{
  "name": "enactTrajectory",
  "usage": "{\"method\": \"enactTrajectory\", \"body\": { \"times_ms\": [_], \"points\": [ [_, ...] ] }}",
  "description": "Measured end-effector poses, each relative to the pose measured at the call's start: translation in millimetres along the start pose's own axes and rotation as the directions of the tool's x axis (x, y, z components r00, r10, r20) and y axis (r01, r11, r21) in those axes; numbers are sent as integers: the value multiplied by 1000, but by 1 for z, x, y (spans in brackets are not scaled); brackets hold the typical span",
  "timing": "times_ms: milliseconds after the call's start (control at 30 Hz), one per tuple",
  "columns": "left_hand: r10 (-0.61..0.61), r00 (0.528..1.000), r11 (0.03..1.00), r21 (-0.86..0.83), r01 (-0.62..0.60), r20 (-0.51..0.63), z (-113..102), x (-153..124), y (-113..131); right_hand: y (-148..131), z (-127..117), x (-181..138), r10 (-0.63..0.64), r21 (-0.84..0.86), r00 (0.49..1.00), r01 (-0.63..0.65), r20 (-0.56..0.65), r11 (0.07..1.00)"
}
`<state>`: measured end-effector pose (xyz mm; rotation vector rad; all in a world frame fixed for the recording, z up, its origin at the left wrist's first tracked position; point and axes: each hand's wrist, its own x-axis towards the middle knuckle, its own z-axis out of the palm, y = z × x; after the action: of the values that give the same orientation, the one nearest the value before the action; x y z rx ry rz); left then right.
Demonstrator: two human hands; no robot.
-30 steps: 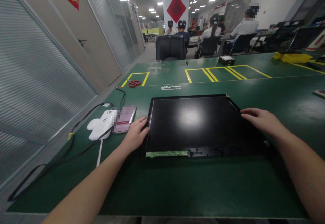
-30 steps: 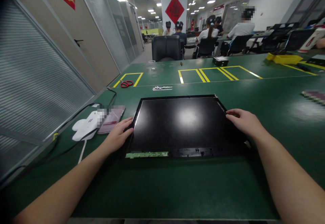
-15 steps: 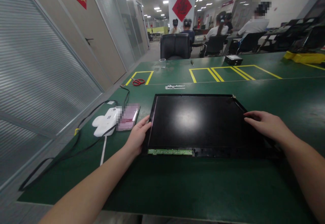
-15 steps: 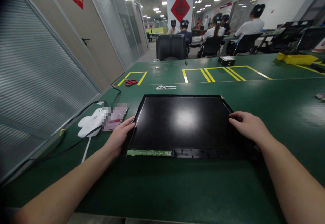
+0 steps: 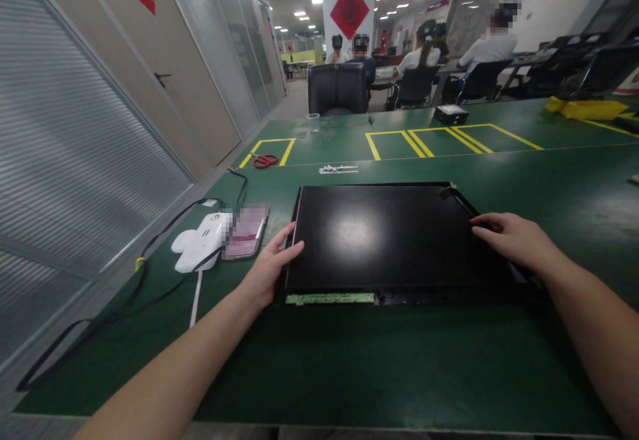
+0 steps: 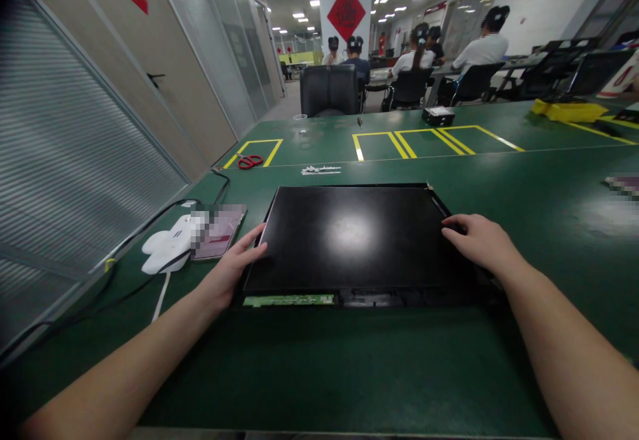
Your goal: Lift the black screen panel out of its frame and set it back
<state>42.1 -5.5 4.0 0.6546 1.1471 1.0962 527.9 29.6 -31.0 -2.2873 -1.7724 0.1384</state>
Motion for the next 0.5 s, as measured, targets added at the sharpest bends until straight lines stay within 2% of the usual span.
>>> {"method": "enactTrajectory", "body": {
  "times_ms": [133,500],
  "points": [
    [13,999,998,67,-16,47,-4,0,2,0,0,-1,5,11,1000,-5,7,1000],
    [101,983,988,97,-116,151,-11,2,5,-11,-7,-5,57,88,998,-58,24,994]
  ]
}}
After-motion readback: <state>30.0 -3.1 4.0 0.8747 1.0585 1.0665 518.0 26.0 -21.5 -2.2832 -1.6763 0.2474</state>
